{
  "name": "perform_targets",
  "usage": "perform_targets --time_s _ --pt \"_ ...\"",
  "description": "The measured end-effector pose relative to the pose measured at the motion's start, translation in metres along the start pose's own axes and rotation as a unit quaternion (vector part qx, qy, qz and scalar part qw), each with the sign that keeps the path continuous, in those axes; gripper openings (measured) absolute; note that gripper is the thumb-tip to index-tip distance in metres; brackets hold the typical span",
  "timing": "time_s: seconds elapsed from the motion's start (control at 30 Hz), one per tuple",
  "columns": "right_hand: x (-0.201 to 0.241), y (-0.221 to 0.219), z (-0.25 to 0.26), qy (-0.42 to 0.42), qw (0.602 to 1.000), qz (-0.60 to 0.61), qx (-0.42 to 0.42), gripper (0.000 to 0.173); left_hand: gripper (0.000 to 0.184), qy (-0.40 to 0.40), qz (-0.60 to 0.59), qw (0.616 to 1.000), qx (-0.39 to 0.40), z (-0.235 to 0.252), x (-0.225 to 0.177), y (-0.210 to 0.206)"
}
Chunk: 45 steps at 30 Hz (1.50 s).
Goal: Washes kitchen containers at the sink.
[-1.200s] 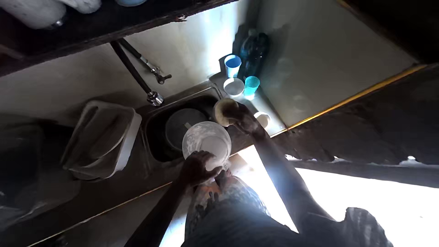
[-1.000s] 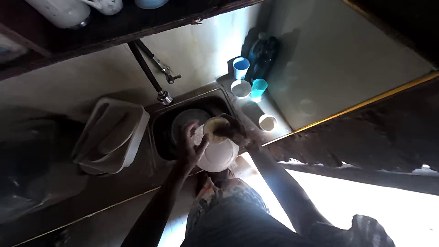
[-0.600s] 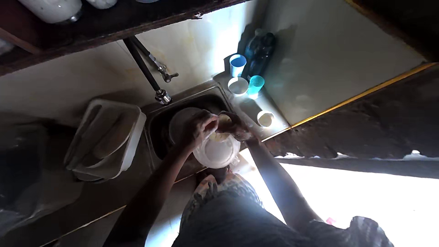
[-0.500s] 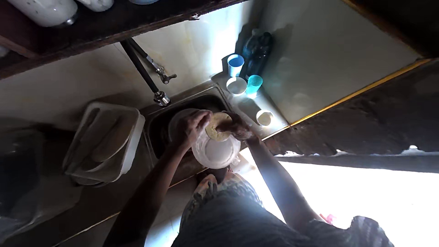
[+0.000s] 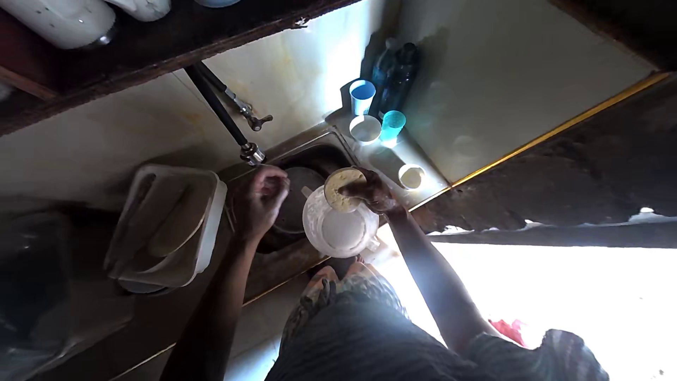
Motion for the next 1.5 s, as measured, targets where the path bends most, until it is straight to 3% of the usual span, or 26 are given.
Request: perform_targets --time_s 0.13,0.23,0.37,0.63,0.8,0.87,0.93,1.07,1.17,1.23,1.3,1.4,1.5 --pt "-0.004 0.002 -0.003 0.001 0.999 -0.034 0.003 0.029 0.025 -0.107 0.040 0.992 0.055 -0.004 -0.030 -0.042" --pt "0.004 -0.004 0.000 -0.005 0.999 -0.043 -0.009 0.027 0.027 -0.109 0.094 0.986 0.084 0.001 -0.043 -0.068" --pt "0.003 -0.002 -0.002 -0.009 0.998 -0.065 -0.013 0.029 0.011 -0.096 0.071 0.988 0.099 0.007 -0.038 -0.073" --pt "0.004 -0.003 -0.002 0.007 0.999 -0.035 -0.009 0.022 0.019 0.039 -0.119 0.988 0.089 0.014 -0.012 -0.029" --pt "0.005 -0.001 -0.001 0.000 1.000 -0.016 -0.024 0.019 0.029 0.151 -0.065 0.986 0.009 -0.001 0.030 -0.004" --pt "0.005 0.001 0.000 0.006 0.999 -0.007 -0.040 0.016 0.025 0.185 -0.069 0.979 0.059 -0.014 0.047 -0.017" --pt "0.005 0.002 0.001 0.008 0.998 -0.009 -0.054 0.014 0.033 0.215 -0.093 0.966 0.104 -0.025 0.062 -0.037" --pt "0.001 0.006 0.002 0.007 0.997 0.015 -0.080 0.020 0.053 0.161 -0.060 0.965 0.196 -0.020 0.084 -0.075" --pt "0.002 0.019 0.000 0.034 0.981 0.055 -0.185 0.021 0.032 0.130 -0.049 0.959 0.246 -0.008 0.087 -0.093" --pt "0.014 0.036 -0.008 0.046 0.957 -0.044 -0.284 0.023 0.026 0.133 -0.025 0.951 0.279 0.002 0.087 -0.101" --pt "0.026 0.048 -0.019 0.032 0.920 -0.237 -0.311 0.023 0.028 0.135 -0.004 0.941 0.311 0.003 0.087 -0.109" --pt "0.013 0.024 -0.024 -0.067 0.874 -0.450 -0.171 0.026 0.035 0.175 -0.017 0.930 0.322 -0.005 0.077 -0.111" --pt "0.007 -0.005 -0.015 -0.045 0.813 -0.576 -0.069 0.038 0.033 0.200 -0.036 0.937 0.284 -0.012 0.066 -0.107"
Point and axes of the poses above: each hand's wrist, its own z-axis towards the middle knuckle, its own y-axis out of the back of the hand, x = y × z, the point moved 7 cm from there along z, towards the middle knuckle, and after that the axes turned 2 degrees about -z, right-handed, at the moved point
